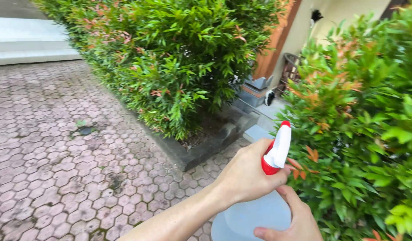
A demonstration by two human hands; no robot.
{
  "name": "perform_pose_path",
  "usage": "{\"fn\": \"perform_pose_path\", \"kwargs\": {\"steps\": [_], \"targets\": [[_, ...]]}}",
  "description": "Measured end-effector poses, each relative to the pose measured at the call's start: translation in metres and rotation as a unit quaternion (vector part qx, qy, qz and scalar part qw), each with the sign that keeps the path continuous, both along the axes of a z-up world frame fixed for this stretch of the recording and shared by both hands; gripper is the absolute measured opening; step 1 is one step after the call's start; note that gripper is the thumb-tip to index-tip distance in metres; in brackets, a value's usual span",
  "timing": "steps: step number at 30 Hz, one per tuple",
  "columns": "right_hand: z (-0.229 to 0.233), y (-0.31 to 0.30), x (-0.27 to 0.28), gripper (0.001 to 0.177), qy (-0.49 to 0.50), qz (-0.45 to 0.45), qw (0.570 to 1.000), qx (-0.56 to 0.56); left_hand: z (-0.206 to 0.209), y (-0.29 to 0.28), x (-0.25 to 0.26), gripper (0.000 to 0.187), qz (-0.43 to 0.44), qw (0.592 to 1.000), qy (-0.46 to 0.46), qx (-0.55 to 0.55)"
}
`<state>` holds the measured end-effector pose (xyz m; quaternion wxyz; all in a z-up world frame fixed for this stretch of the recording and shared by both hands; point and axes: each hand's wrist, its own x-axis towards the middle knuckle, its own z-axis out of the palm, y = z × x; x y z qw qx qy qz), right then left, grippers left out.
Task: Spraying water or treatment onto garden plants using a hand-held spray bottle
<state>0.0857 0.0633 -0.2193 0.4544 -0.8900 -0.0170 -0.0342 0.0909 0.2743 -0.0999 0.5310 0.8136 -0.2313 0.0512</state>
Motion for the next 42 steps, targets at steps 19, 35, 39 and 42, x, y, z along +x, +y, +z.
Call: {"fn": "perform_pose_path", "kwargs": {"steps": [19,35,39,42], "targets": [[-0.026,0.136,0.204,0.108,-0.097,0.158,0.981,0.062,-0.011,0.122,0.15,0.026,0.155,0.988,0.0,-0.001],[-0.031,0.195,0.288,0.105,-0.029,0.21,0.964,0.161,-0.03,0.167,0.219,0.024,0.297,0.955,-0.006,0.022],[-0.045,0.198,0.301,0.106,-0.018,0.221,0.957,0.187,-0.026,0.179,0.216,0.031,0.251,0.968,0.009,-0.003],[-0.05,0.202,0.31,0.108,-0.047,0.242,0.955,0.163,-0.036,0.189,0.23,0.037,0.281,0.959,-0.022,0.029]]}}
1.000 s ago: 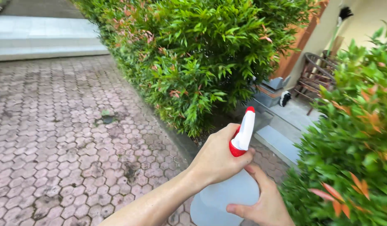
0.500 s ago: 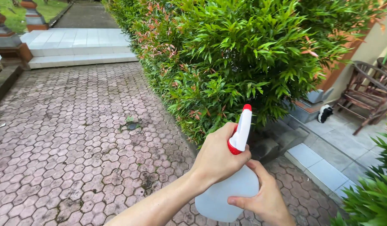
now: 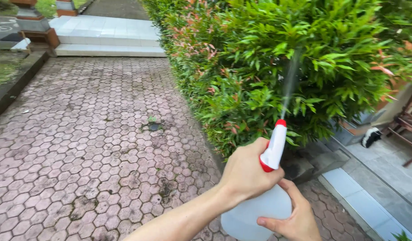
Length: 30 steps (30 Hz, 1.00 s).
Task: Spraying water or treatment onto garden plants using a hand-held spray bottle
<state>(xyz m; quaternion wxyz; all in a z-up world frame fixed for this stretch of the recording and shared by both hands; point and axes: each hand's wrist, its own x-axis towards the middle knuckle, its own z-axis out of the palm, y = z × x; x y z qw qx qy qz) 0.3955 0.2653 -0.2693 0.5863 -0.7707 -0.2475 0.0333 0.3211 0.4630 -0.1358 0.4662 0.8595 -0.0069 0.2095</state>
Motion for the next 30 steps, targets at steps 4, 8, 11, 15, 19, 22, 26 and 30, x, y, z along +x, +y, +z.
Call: {"fn": "perform_pose_path", "kwargs": {"steps": [4,8,11,15,19,22,26,30], "targets": [[0.005,0.016,0.012,0.117,-0.001,-0.079,0.991,-0.109,0.01,0.019,0.004,0.04,0.001,0.998,0.06,-0.01],[0.015,0.053,0.012,0.112,0.083,-0.137,0.979,-0.126,0.01,0.052,0.01,0.04,-0.058,0.998,0.014,-0.018],[0.033,0.099,0.01,0.113,0.114,-0.18,0.966,-0.144,0.008,0.083,0.022,0.038,-0.043,0.999,0.027,-0.013],[0.053,0.156,0.013,0.11,0.138,-0.195,0.938,-0.252,0.01,0.134,0.021,0.039,-0.089,0.994,0.018,-0.066],[0.052,0.21,0.014,0.107,0.154,-0.177,0.943,-0.234,0.006,0.182,0.024,0.038,-0.088,0.995,-0.007,-0.04],[0.037,0.239,0.021,0.111,0.164,-0.154,0.942,-0.25,0.005,0.211,0.021,0.056,-0.027,0.999,0.046,-0.008],[0.022,0.27,0.021,0.109,0.118,-0.146,0.964,-0.187,0.007,0.244,0.016,0.06,-0.045,0.997,0.053,-0.021],[0.024,0.306,0.012,0.105,0.108,-0.167,0.968,-0.156,-0.001,0.272,0.028,0.063,-0.031,0.997,0.065,-0.005]]}}
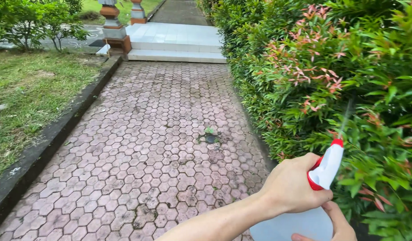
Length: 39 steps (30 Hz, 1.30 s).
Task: Spraying water or treatment onto garden plants using a hand-held spray bottle
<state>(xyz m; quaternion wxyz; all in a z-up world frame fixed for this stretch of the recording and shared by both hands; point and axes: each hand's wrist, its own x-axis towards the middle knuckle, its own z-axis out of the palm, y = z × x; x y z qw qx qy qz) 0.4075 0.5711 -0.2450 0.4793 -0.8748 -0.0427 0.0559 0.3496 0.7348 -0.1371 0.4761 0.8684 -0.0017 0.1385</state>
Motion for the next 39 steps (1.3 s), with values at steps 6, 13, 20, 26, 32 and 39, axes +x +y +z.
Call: {"fn": "perform_pose_path", "kwargs": {"steps": [6,13,20,26,32,39], "targets": [[-0.007,0.043,0.009,0.111,-0.039,0.016,0.997,0.06,-0.006,0.039,0.015,0.055,0.008,0.999,-0.003,-0.044],[-0.044,0.078,0.099,0.111,0.037,0.066,0.997,0.004,-0.024,0.091,0.073,0.036,0.056,0.998,0.003,-0.038],[-0.043,0.137,0.176,0.114,0.052,0.089,0.992,0.076,-0.035,0.147,0.161,0.019,0.015,0.993,-0.108,-0.04],[-0.048,0.16,0.213,0.117,-0.028,0.112,0.989,0.097,-0.035,0.174,0.207,0.016,-0.01,0.989,-0.14,-0.05],[-0.051,0.183,0.243,0.117,-0.048,0.134,0.982,0.123,-0.035,0.196,0.238,0.015,0.015,0.988,-0.139,-0.059],[-0.035,0.216,0.27,0.117,0.031,0.081,0.989,0.123,-0.03,0.231,0.273,0.024,-0.025,0.992,-0.121,-0.031]]}}
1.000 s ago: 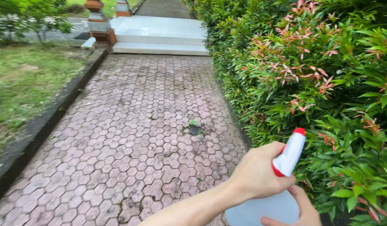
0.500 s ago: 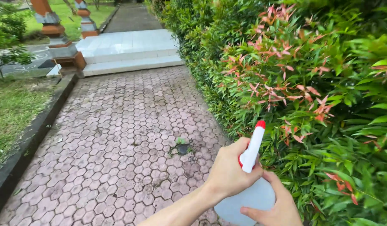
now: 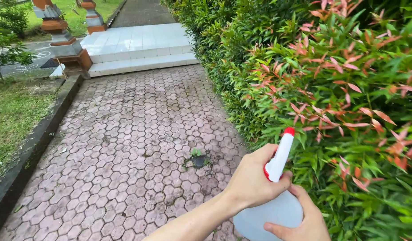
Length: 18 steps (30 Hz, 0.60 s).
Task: Spraying water or treatment onto garden plants using a hand-held spray bottle
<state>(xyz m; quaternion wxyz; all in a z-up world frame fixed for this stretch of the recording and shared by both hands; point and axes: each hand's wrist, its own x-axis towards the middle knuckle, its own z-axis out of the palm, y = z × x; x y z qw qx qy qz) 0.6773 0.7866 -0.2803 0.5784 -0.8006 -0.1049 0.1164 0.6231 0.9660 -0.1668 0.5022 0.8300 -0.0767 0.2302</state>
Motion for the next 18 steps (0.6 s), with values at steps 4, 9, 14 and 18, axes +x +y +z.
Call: {"fn": "perform_pose_path", "kwargs": {"steps": [4,9,14,18], "targets": [[-0.005,0.029,0.021,0.114,0.009,-0.019,1.0,0.015,-0.004,0.028,0.026,0.013,0.025,0.999,0.043,-0.011],[-0.006,0.075,0.054,0.115,-0.07,-0.018,0.997,-0.014,0.002,0.08,0.058,0.013,-0.033,0.997,0.013,-0.062],[0.008,0.133,0.086,0.112,-0.079,-0.012,0.997,0.007,0.012,0.142,0.096,0.013,-0.021,0.997,0.027,-0.064],[-0.008,0.165,0.128,0.119,-0.146,-0.023,0.989,0.02,0.024,0.181,0.118,0.013,-0.029,0.997,0.021,-0.072]]}}
